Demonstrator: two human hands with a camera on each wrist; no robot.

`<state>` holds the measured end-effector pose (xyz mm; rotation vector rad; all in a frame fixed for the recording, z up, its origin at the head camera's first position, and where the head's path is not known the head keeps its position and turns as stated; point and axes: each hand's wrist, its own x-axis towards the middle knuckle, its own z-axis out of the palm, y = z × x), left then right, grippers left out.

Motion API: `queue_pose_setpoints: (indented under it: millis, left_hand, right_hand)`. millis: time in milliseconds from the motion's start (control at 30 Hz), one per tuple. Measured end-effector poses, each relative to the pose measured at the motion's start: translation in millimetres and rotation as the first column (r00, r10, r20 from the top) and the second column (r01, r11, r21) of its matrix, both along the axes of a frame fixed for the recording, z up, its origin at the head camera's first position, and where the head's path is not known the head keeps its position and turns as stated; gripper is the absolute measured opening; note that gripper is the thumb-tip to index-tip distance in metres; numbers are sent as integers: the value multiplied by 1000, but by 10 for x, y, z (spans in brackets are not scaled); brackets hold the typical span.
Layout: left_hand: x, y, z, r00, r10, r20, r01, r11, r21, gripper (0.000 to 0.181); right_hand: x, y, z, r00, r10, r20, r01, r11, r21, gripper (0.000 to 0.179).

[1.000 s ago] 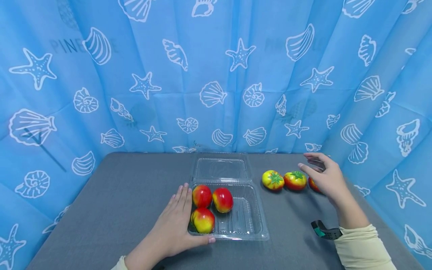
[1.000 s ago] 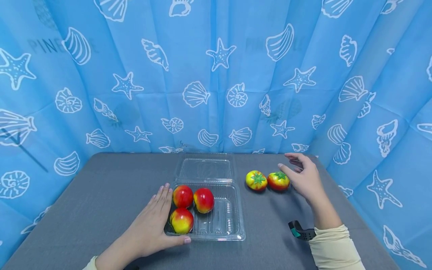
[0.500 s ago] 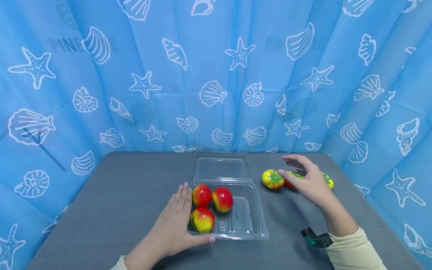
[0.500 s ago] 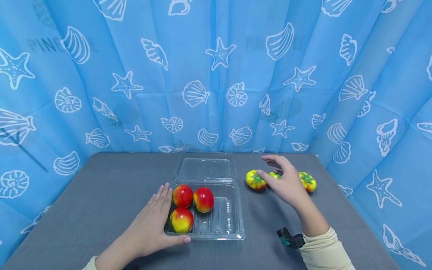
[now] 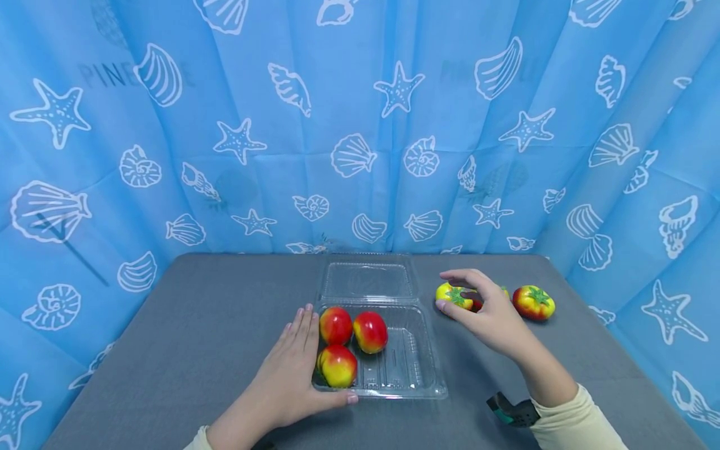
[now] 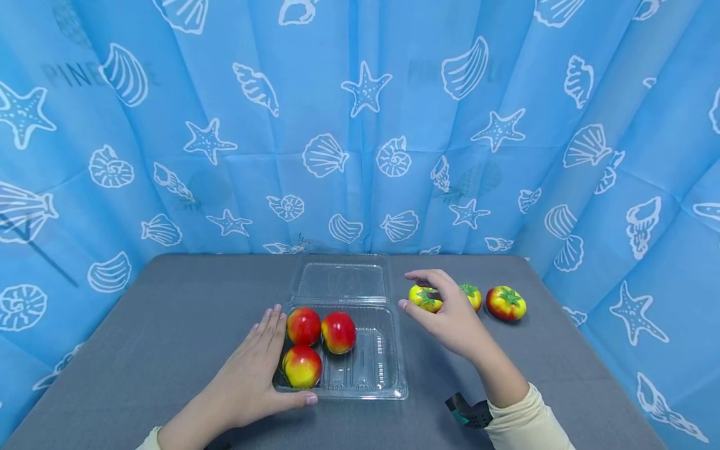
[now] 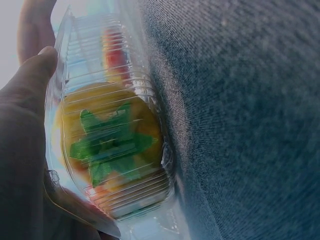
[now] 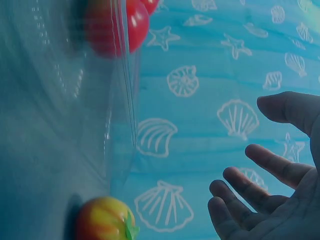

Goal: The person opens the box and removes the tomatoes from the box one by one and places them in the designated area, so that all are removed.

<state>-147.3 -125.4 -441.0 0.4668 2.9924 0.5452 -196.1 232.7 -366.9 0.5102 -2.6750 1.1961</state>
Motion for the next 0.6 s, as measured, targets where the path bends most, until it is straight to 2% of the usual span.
queue_pose_setpoints:
  millis: [600]
  left_hand:
    - [0,5,-11,1000,3,-2,-3,1000,-5,142]
  right_hand:
    - [176,-376,-108,992,128,-1,-128,992,-14,45]
